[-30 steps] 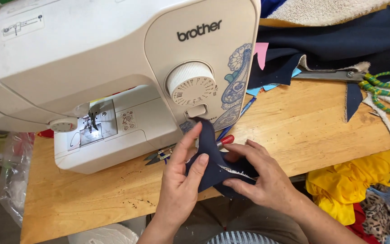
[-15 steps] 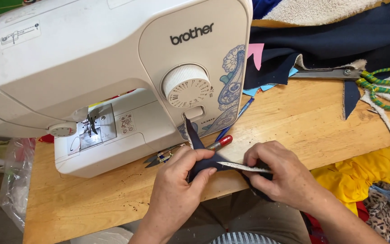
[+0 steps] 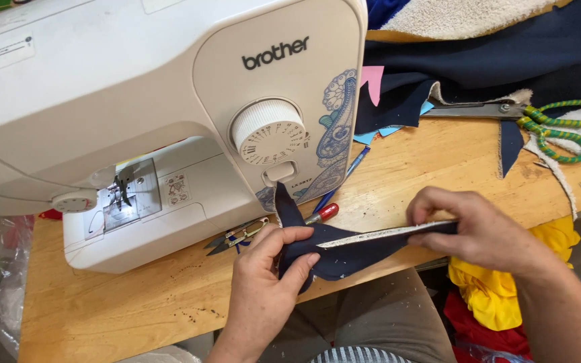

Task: The person aligns a pink paper template on a dark blue fabric piece, then uses a red marker to trace the outline. They fold the fabric and cut along the marked line with scissors, producing a shaped fabric piece.

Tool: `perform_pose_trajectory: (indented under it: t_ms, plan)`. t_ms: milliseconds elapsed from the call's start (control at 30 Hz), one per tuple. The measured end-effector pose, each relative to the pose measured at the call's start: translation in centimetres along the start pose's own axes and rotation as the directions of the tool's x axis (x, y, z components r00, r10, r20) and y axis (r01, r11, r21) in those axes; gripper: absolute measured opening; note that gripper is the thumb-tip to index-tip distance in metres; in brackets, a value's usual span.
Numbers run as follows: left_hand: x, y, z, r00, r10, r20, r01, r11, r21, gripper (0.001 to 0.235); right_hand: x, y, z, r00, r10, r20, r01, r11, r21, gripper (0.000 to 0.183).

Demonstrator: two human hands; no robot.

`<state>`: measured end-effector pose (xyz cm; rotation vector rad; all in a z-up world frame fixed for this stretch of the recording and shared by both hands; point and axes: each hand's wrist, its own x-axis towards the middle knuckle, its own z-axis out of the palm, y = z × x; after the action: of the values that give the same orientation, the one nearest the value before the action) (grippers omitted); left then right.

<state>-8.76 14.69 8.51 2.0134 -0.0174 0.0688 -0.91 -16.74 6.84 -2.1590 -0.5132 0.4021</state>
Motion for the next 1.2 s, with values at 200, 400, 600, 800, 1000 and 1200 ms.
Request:
perform_pose_trajectory:
  t_ms: [200, 400, 600, 800, 1000, 1200]
  plan:
    - [-0.5, -0.8, 3.9, 1.0, -0.014, 0.018, 0.015, 0.999, -0.052, 0.043, -0.5, 3.4, -3.0, 0.99, 0.014, -0.142, -0.015, 1.0, -0.002, 0.027]
    - [-0.2, -1.1, 6.0, 0.979, -0.146, 0.145, 0.128, 0.984, 0.126, 0.051, -0.9, 5.0, -3.2, 0.982, 0.183, -0.047, -0.176, 0.975, 0.136, 0.032]
    - [0.1, -0.1, 6.1, 0.932, -0.288, 0.219, 0.252, 0.951, 0.176, 0.058, -1.5, 6.6, -3.6, 0.997, 0.08, -0.005, -0.077, 0.97, 0.232, 0.044]
    - [0.3, -1.1, 6.5, 0.934, -0.284, 0.217, 0.247, 0.952, 0.182, 0.063, -1.9, 7.1, -3.3, 0.998, 0.009, -0.057, 0.009, 0.952, 0.305, 0.042]
    - [0.3, -1.7, 6.2, 0.942, -0.28, 0.184, 0.246, 0.951, 0.19, 0.062, -2.1, 7.1, -3.9, 0.982, -0.184, 0.045, 0.186, 0.982, -0.036, 0.037]
    - [0.5, -1.3, 6.0, 0.869, -0.457, 0.187, 0.378, 0.86, 0.342, 0.053, -2.2, 7.7, -4.4, 0.973, -0.224, 0.05, 0.228, 0.968, -0.102, 0.036]
